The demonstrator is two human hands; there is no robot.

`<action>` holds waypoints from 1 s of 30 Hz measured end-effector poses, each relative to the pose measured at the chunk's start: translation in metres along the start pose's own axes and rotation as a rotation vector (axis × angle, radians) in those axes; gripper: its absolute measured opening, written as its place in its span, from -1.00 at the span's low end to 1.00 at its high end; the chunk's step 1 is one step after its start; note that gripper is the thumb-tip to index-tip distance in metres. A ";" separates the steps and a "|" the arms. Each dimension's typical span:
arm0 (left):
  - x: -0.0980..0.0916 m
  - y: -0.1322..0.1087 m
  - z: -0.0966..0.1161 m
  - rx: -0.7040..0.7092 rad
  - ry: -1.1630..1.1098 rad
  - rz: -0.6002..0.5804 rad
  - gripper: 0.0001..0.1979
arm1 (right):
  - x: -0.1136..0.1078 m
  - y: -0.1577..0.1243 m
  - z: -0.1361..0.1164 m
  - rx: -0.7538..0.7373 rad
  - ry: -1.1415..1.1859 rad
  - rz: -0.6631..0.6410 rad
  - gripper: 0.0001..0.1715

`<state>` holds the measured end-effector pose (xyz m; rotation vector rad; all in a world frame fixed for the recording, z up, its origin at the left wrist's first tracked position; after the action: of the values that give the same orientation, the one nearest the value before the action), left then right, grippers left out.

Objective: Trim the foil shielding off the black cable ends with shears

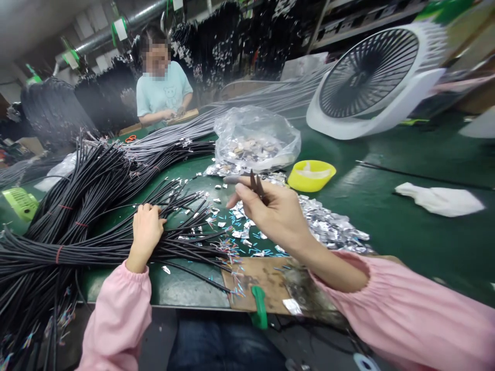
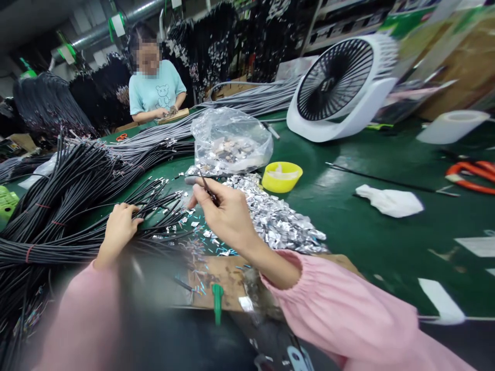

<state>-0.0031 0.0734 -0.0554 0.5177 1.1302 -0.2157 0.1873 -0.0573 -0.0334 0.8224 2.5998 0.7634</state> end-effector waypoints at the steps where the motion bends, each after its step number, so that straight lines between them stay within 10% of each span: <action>1: 0.001 0.001 -0.006 -0.004 0.010 0.006 -0.91 | 0.000 0.000 0.000 -0.006 -0.008 -0.028 -0.66; 10: -0.017 0.011 0.021 0.098 -0.194 0.201 -0.92 | 0.002 0.003 0.010 -0.043 -0.128 0.038 -0.71; 17: -0.008 0.016 0.074 0.326 -0.441 0.075 -0.88 | 0.004 0.006 0.014 0.028 -0.071 0.136 -0.63; 30: -0.010 -0.006 0.080 0.298 -0.688 0.142 -0.86 | 0.000 0.009 0.011 0.025 -0.085 0.122 -0.78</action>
<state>0.0549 0.0276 -0.0219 0.7142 0.3892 -0.4052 0.1958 -0.0465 -0.0372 1.0066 2.5079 0.7131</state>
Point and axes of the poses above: each hand's wrist, its own y-axis towards the middle knuckle, its own x-axis out of the palm, z = x × y, the point moved 1 cm from there along y, towards the middle knuckle, and after that the axes turned 5 degrees about -x, right-handed, at the moved point
